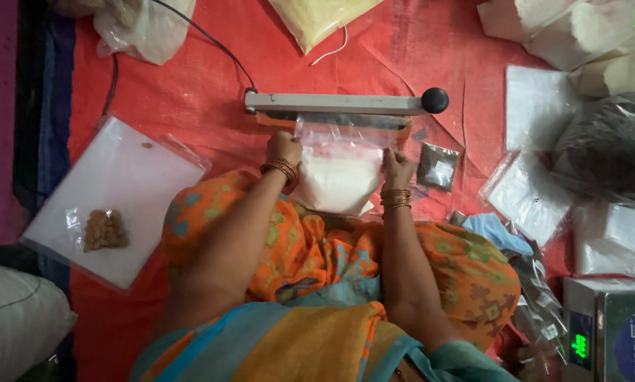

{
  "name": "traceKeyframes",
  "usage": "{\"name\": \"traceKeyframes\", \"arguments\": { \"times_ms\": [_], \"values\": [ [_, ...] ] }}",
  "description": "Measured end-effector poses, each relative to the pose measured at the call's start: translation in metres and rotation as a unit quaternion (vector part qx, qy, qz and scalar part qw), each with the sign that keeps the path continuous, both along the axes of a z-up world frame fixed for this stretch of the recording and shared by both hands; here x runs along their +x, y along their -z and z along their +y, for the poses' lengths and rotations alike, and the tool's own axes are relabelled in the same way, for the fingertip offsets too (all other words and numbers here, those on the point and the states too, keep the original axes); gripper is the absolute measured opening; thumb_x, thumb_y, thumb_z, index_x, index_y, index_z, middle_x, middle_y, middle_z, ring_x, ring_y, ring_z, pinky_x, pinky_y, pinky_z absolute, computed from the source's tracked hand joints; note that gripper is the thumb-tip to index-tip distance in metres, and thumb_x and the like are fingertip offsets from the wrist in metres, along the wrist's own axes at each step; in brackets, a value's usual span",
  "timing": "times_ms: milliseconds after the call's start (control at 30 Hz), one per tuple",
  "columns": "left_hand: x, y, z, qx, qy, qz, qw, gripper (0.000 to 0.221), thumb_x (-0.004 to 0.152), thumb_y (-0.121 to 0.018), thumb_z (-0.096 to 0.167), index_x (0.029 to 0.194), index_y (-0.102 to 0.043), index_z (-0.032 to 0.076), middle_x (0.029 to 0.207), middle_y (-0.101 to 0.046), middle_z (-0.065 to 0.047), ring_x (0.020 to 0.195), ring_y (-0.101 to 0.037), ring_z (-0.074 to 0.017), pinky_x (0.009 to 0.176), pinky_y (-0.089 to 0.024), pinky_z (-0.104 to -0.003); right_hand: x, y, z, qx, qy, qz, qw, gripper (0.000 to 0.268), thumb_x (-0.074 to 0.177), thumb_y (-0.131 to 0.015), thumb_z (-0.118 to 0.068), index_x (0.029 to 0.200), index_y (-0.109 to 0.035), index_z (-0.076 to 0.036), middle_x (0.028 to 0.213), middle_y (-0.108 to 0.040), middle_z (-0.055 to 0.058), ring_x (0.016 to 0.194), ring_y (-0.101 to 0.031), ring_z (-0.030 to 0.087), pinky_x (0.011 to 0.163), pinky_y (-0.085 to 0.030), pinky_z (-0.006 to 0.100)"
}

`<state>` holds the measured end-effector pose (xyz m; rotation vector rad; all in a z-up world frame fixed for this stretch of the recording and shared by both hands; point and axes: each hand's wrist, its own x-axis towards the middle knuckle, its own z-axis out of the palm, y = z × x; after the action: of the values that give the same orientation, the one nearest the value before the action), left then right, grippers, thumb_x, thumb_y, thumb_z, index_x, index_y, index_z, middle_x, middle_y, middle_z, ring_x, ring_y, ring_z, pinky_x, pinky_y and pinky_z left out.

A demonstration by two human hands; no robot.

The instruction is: The person sits on a red tarp and repeatedly fills small plastic bags with a white powder, then seals them using a handheld heat sealer. The sealed bags are placed in a pile to the right.

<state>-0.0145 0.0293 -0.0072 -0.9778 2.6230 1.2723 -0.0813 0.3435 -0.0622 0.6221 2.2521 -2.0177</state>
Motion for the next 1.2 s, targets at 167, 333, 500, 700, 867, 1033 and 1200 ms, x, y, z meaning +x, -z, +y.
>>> {"name": "traceKeyframes", "arguments": {
  "times_ms": [167, 333, 500, 700, 867, 1033, 1200],
  "values": [
    [-0.004, -0.005, 0.000, -0.001, -0.027, -0.002, 1.000, 0.026, 0.088, -0.064, 0.027, 0.085, -0.076, 0.004, 0.088, -0.071, -0.025, 0.087, -0.070, -0.0443, 0.077, -0.056, -0.052, -0.014, 0.013, 0.000, -0.073, -0.031, 0.017, 0.997, 0.018, 0.097, -0.072, -0.016, 0.084, -0.073, -0.004, 0.068, -0.064, -0.001, 0.054, -0.055, 0.007, 0.049, -0.044, 0.024],
    [-0.008, 0.002, -0.001, -0.008, -0.035, 0.012, 0.999, 0.025, 0.088, -0.064, 0.025, 0.085, -0.076, 0.003, 0.087, -0.071, -0.026, 0.086, -0.070, -0.0448, 0.077, -0.057, -0.052, -0.023, -0.021, -0.007, 0.006, 0.022, 0.021, 1.000, 0.018, 0.102, -0.064, -0.016, 0.096, -0.070, -0.001, 0.073, -0.063, 0.001, 0.057, -0.052, 0.008, 0.051, -0.042, 0.027],
    [-0.010, 0.005, -0.002, 0.006, -0.028, 0.028, 0.999, 0.026, 0.088, -0.063, 0.025, 0.084, -0.076, 0.003, 0.085, -0.071, -0.026, 0.084, -0.071, -0.0441, 0.077, -0.057, -0.051, -0.040, -0.116, -0.013, 0.018, 0.084, 0.335, 0.938, 0.035, 0.111, -0.048, -0.028, 0.131, -0.056, -0.001, 0.125, -0.061, 0.011, 0.116, -0.059, 0.021, 0.103, -0.048, 0.033],
    [-0.005, -0.005, -0.002, 0.018, -0.031, 0.020, 0.999, 0.025, 0.088, -0.066, 0.027, 0.083, -0.075, 0.004, 0.084, -0.070, -0.025, 0.083, -0.069, -0.0449, 0.074, -0.055, -0.052, -0.107, -0.173, -0.023, 0.583, -0.260, 0.112, 0.761, 0.035, 0.118, -0.049, -0.027, 0.153, -0.054, -0.025, 0.127, -0.070, 0.007, 0.126, -0.063, 0.026, 0.108, -0.043, 0.042],
    [-0.004, -0.011, -0.002, 0.007, -0.035, 0.016, 0.999, 0.025, 0.088, -0.066, 0.025, 0.079, -0.075, 0.003, 0.084, -0.069, -0.026, 0.083, -0.070, -0.0451, 0.074, -0.056, -0.052, -0.131, -0.137, -0.022, 0.545, -0.222, 0.181, 0.788, 0.082, 0.091, -0.072, -0.032, 0.159, -0.030, -0.014, 0.129, -0.060, 0.021, 0.120, -0.054, 0.043, 0.096, -0.040, 0.060],
    [-0.007, -0.009, -0.003, 0.005, -0.032, 0.014, 0.999, 0.028, 0.090, -0.063, 0.028, 0.085, -0.075, 0.004, 0.087, -0.069, -0.027, 0.085, -0.070, -0.0454, 0.075, -0.055, -0.053, -0.137, -0.112, -0.015, 0.533, -0.185, 0.198, 0.802, 0.075, 0.092, -0.073, -0.036, 0.155, -0.036, -0.018, 0.132, -0.061, 0.020, 0.122, -0.055, 0.041, 0.097, -0.044, 0.057],
    [-0.008, -0.015, -0.009, 0.032, -0.048, 0.046, 0.997, 0.036, 0.091, -0.064, 0.036, 0.096, -0.073, 0.002, 0.094, -0.072, -0.027, 0.093, -0.070, -0.0445, 0.080, -0.056, -0.050, -0.134, -0.108, -0.020, 0.536, -0.183, 0.184, 0.803, 0.062, 0.093, -0.070, -0.032, 0.147, -0.045, -0.019, 0.128, -0.065, 0.017, 0.115, -0.059, 0.040, 0.096, -0.048, 0.052]
  ]
}}
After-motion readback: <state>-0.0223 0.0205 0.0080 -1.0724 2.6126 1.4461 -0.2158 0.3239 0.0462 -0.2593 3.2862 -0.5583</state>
